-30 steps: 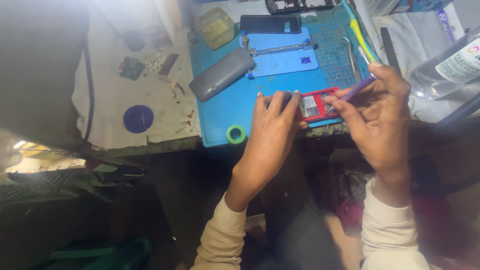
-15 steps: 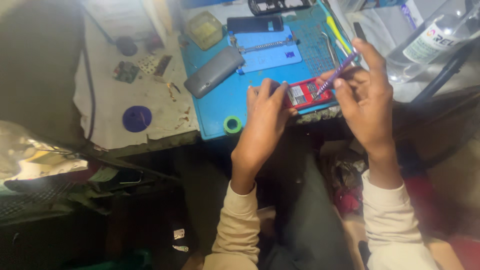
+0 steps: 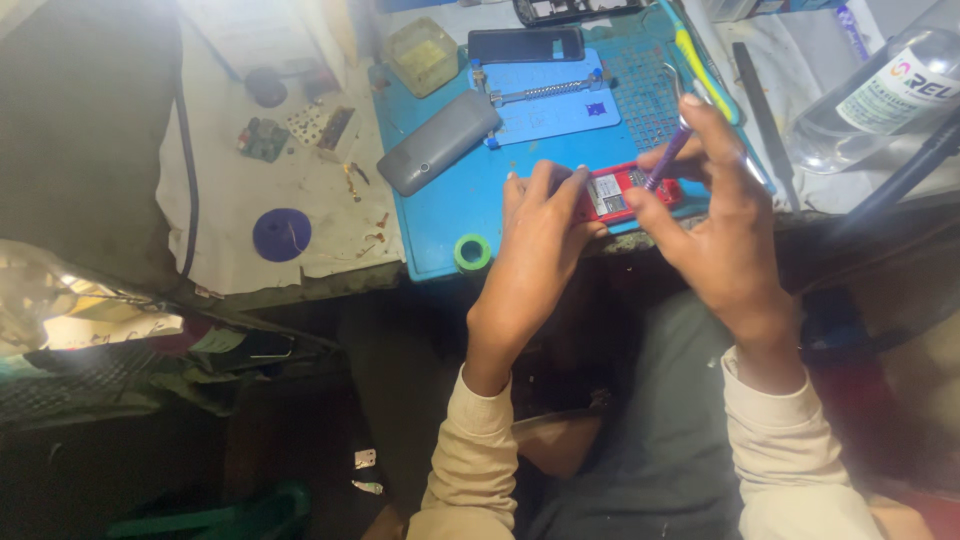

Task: The person uses a screwdriver to unscrew the back of a red feature phone, pries open the casing, removes the battery and lifts out the internal circuit board, then sets the parts on the work mat.

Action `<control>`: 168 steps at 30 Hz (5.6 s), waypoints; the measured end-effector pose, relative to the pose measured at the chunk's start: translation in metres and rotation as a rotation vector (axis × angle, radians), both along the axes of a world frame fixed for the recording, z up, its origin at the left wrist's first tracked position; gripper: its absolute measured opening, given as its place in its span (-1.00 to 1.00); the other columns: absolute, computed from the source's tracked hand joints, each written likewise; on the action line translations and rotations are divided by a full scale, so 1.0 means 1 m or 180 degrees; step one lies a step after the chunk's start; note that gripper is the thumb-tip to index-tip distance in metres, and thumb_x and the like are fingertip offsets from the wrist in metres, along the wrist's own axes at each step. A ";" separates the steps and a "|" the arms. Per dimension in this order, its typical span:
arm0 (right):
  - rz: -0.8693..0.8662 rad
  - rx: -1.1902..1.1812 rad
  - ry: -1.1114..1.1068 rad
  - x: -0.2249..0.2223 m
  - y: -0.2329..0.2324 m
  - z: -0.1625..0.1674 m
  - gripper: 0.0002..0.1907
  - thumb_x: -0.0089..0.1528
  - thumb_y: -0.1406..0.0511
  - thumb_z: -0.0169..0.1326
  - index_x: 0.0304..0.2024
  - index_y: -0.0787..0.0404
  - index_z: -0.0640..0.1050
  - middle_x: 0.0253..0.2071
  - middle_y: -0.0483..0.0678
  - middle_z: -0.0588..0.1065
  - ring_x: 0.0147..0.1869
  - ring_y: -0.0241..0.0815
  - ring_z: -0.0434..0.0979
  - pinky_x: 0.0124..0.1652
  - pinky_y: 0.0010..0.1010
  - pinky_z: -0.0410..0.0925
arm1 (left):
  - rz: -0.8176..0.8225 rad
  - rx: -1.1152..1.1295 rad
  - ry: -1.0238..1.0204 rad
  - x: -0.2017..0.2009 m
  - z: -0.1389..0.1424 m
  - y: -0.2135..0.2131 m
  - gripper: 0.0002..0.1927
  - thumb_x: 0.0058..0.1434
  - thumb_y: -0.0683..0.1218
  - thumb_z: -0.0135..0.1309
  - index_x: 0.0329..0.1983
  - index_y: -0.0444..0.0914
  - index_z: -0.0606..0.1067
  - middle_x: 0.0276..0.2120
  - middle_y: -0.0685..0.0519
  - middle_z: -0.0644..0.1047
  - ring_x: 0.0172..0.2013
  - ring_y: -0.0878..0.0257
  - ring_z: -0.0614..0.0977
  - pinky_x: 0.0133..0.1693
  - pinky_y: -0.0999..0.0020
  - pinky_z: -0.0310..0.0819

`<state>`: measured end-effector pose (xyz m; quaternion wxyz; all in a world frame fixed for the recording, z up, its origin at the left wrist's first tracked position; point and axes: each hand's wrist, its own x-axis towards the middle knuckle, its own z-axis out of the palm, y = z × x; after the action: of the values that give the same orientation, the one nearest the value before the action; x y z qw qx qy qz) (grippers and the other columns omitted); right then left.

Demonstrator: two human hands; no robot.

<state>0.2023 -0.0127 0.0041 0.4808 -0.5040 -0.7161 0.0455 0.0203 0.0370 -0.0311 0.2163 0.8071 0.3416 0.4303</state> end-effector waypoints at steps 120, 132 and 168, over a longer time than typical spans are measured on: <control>0.0007 0.0239 0.1333 0.025 0.007 -0.037 -0.33 0.65 0.54 0.01 0.57 0.14 -0.09 0.01 0.20 0.55 0.07 -0.08 0.61 0.17 -0.38 0.47 | 0.0158 0.0004 0.0196 -0.004 0.008 -0.010 -0.48 0.22 -0.13 0.21 0.23 -0.39 0.43 0.06 -0.16 0.45 0.06 -0.21 0.45 0.32 -0.20 0.18; -0.0270 0.0717 0.1524 0.046 0.040 -0.064 -0.28 0.53 0.61 -0.05 0.54 0.09 -0.08 0.04 0.19 0.53 0.09 -0.12 0.59 0.21 -0.41 0.44 | 0.0215 0.0028 0.0208 -0.005 0.008 -0.010 -0.47 0.17 -0.15 0.24 0.21 -0.36 0.46 0.06 -0.13 0.47 0.05 -0.19 0.46 0.31 -0.16 0.20; -0.0186 0.0545 0.1395 0.045 0.041 -0.060 -0.35 0.55 0.68 -0.02 0.47 0.15 -0.01 0.00 0.24 0.53 0.11 -0.08 0.59 0.16 -0.40 0.48 | 0.0226 0.0019 0.0196 -0.006 0.007 -0.009 -0.47 0.17 -0.14 0.25 0.20 -0.36 0.46 0.06 -0.13 0.48 0.04 -0.19 0.46 0.31 -0.16 0.20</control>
<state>0.2471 0.0280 -0.0555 0.6668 -0.4601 -0.5810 0.0789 0.0144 0.0285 -0.0238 0.1878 0.8080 0.3752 0.4137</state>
